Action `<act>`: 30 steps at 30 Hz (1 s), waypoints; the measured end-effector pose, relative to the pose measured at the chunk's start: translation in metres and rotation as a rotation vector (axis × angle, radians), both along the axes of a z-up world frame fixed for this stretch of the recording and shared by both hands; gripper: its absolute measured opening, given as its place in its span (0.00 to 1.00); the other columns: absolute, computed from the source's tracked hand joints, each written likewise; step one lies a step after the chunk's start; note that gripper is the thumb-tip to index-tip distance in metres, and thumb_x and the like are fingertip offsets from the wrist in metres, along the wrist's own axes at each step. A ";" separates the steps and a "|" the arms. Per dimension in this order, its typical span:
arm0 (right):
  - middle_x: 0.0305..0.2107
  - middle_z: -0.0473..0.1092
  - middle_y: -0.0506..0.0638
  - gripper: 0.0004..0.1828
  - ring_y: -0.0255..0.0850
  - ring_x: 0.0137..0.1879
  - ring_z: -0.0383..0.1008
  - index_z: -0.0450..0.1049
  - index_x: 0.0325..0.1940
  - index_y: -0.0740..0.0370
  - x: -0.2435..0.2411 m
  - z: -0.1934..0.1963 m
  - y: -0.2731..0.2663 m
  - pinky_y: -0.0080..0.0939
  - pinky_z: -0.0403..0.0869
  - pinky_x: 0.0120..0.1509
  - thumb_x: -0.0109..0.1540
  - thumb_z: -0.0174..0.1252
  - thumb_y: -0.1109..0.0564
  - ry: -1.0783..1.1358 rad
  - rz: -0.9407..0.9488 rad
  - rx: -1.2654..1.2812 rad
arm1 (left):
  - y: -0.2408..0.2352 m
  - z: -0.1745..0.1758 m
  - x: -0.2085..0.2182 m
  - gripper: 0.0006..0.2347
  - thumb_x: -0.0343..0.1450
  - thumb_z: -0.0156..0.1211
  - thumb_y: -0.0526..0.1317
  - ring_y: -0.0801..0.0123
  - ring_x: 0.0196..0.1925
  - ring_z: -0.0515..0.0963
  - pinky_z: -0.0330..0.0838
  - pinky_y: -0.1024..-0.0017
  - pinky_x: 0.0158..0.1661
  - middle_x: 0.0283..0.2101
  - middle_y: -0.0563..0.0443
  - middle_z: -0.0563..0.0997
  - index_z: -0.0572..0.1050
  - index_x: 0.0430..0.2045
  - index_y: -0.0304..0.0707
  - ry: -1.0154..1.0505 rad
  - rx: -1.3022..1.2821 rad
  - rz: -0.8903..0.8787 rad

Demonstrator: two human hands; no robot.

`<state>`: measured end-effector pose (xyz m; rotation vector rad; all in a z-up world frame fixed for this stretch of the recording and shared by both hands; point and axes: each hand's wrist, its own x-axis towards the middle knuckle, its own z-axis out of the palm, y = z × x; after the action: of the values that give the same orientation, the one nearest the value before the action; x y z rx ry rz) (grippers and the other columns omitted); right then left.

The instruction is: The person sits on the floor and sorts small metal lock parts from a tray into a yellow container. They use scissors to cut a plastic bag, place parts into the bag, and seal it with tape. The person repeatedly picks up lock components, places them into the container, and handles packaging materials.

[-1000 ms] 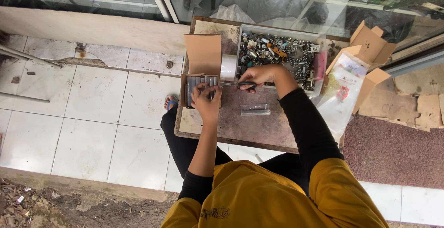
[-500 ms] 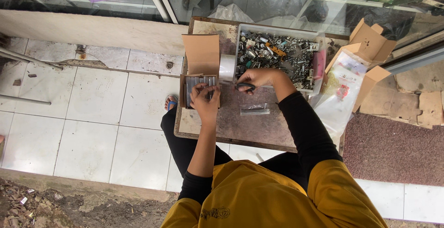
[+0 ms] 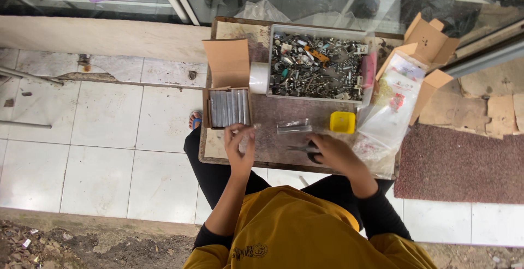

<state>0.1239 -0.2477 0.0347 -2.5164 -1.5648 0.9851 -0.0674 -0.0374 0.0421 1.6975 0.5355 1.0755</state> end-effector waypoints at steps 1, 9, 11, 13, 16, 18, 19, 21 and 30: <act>0.47 0.72 0.57 0.33 0.53 0.51 0.79 0.55 0.71 0.51 -0.007 0.008 -0.007 0.52 0.78 0.52 0.63 0.59 0.55 0.004 -0.011 -0.006 | -0.009 -0.007 0.000 0.07 0.76 0.55 0.38 0.67 0.46 0.68 0.55 0.63 0.50 0.41 0.55 0.68 0.82 0.37 0.46 0.004 -0.006 -0.011; 0.52 0.66 0.51 0.18 0.47 0.59 0.74 0.74 0.56 0.58 -0.019 -0.033 -0.049 0.42 0.80 0.52 0.64 0.60 0.49 -0.443 -0.211 0.268 | -0.057 -0.037 0.003 0.11 0.74 0.55 0.31 0.66 0.43 0.70 0.61 0.62 0.49 0.41 0.46 0.71 0.79 0.50 0.31 -0.029 -0.196 -0.333; 0.47 0.71 0.48 0.15 0.44 0.53 0.76 0.78 0.52 0.57 -0.024 -0.028 -0.030 0.39 0.80 0.47 0.64 0.62 0.50 -0.075 -0.374 0.538 | -0.064 -0.038 0.005 0.12 0.75 0.55 0.32 0.68 0.43 0.68 0.60 0.64 0.48 0.41 0.47 0.70 0.79 0.51 0.32 -0.027 -0.246 -0.363; 0.42 0.75 0.46 0.12 0.41 0.47 0.79 0.83 0.49 0.56 -0.032 -0.024 -0.010 0.35 0.80 0.43 0.64 0.64 0.51 0.308 -0.520 0.796 | -0.070 -0.040 0.005 0.12 0.75 0.54 0.33 0.71 0.43 0.66 0.58 0.66 0.47 0.41 0.49 0.69 0.78 0.51 0.33 -0.025 -0.299 -0.385; 0.40 0.75 0.54 0.15 0.38 0.44 0.75 0.82 0.47 0.66 -0.043 -0.021 0.014 0.32 0.77 0.41 0.60 0.68 0.55 0.774 -0.690 1.003 | -0.073 -0.038 0.005 0.12 0.75 0.54 0.33 0.70 0.43 0.66 0.57 0.66 0.47 0.40 0.50 0.69 0.79 0.51 0.35 -0.036 -0.350 -0.405; 0.38 0.72 0.52 0.14 0.33 0.42 0.70 0.83 0.44 0.67 -0.048 -0.021 0.022 0.24 0.72 0.37 0.56 0.70 0.58 0.869 -0.774 1.027 | -0.074 -0.033 0.004 0.11 0.76 0.54 0.33 0.70 0.41 0.64 0.56 0.66 0.46 0.39 0.49 0.68 0.79 0.51 0.34 -0.049 -0.350 -0.398; 0.38 0.72 0.52 0.14 0.33 0.42 0.70 0.83 0.44 0.67 -0.048 -0.027 0.023 0.24 0.72 0.37 0.56 0.70 0.58 0.871 -0.772 1.025 | -0.074 -0.034 0.003 0.11 0.76 0.54 0.33 0.70 0.41 0.64 0.56 0.66 0.46 0.39 0.49 0.68 0.79 0.51 0.34 -0.048 -0.350 -0.394; 0.36 0.70 0.53 0.10 0.34 0.41 0.68 0.83 0.40 0.69 -0.048 -0.041 0.024 0.25 0.69 0.37 0.56 0.70 0.62 0.915 -0.808 1.048 | -0.074 -0.037 0.002 0.11 0.74 0.56 0.34 0.70 0.42 0.66 0.56 0.67 0.46 0.39 0.49 0.68 0.80 0.49 0.35 -0.024 -0.326 -0.395; 0.37 0.68 0.56 0.07 0.38 0.42 0.67 0.81 0.36 0.70 -0.046 -0.043 0.018 0.34 0.68 0.41 0.57 0.69 0.62 0.929 -0.783 1.053 | -0.074 -0.038 0.015 0.11 0.75 0.54 0.34 0.69 0.38 0.67 0.58 0.65 0.47 0.37 0.51 0.68 0.81 0.49 0.36 0.051 -0.221 -0.343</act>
<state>0.0780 -0.2298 -0.0082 -1.3316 -0.4664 0.6990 -0.0526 -0.1117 0.0040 1.5549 0.3631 0.7015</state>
